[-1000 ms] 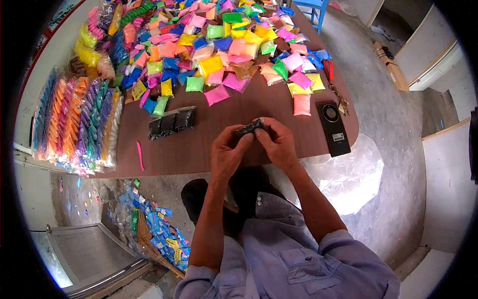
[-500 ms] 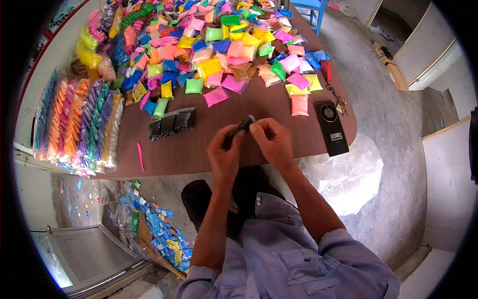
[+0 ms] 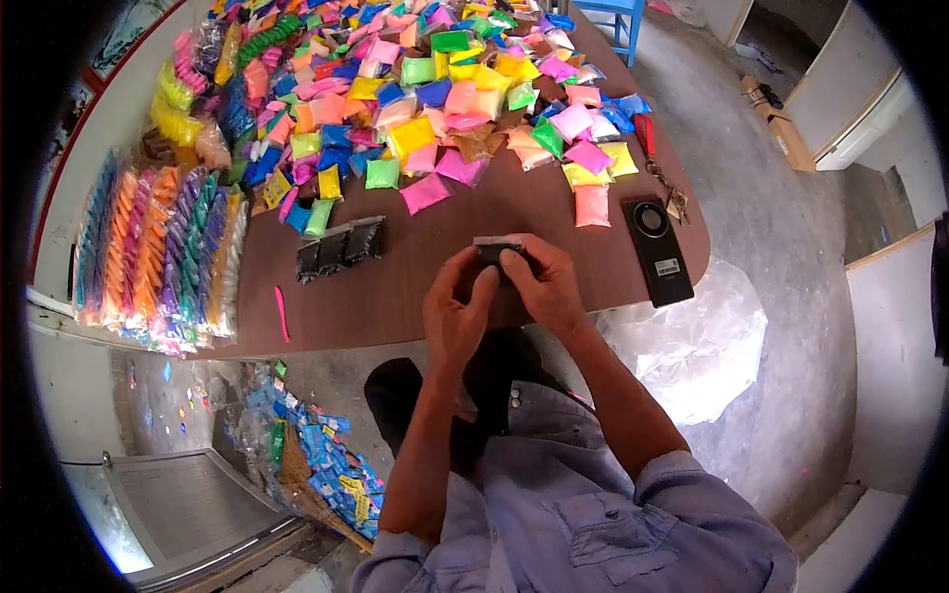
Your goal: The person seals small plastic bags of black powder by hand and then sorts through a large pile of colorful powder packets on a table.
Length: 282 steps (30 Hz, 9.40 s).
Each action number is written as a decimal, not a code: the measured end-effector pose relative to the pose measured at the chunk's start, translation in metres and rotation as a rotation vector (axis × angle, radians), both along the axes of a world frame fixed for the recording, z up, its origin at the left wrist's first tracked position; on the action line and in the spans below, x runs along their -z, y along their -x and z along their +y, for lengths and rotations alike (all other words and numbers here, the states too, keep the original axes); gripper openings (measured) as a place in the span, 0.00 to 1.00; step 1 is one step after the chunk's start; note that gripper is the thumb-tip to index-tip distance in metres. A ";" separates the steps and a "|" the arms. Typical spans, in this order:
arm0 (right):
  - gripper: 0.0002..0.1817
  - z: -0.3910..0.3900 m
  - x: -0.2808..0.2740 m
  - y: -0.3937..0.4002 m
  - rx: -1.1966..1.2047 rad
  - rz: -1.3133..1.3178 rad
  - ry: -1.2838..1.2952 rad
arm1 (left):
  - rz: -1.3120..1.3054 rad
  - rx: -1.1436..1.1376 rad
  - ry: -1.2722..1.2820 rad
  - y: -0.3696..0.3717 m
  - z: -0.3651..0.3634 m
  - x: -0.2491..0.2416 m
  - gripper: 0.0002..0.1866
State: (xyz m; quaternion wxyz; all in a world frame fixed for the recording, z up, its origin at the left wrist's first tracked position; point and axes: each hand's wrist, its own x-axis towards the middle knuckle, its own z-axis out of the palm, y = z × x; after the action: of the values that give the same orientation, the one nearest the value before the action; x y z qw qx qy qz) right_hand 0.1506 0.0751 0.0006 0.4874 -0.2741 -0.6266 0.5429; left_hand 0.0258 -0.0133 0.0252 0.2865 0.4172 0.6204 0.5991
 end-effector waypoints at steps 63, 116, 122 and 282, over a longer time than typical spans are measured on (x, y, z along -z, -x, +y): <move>0.07 -0.003 -0.004 0.002 0.062 -0.181 -0.104 | 0.052 0.002 0.087 0.018 -0.001 0.004 0.17; 0.08 -0.003 -0.007 0.003 0.021 -0.178 -0.017 | 0.064 -0.003 0.083 0.002 -0.005 0.011 0.11; 0.07 -0.006 -0.013 0.002 0.051 -0.247 -0.046 | -0.018 0.003 0.011 0.003 -0.003 0.002 0.11; 0.09 -0.007 -0.017 0.000 -0.073 -0.321 -0.092 | 0.057 0.007 0.032 0.018 -0.015 0.008 0.10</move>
State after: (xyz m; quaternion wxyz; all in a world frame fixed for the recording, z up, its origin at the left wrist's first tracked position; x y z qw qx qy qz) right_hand 0.1506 0.0684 0.0175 0.3729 -0.3117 -0.7301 0.4803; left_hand 0.0079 -0.0287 0.0171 0.2771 0.4317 0.6363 0.5762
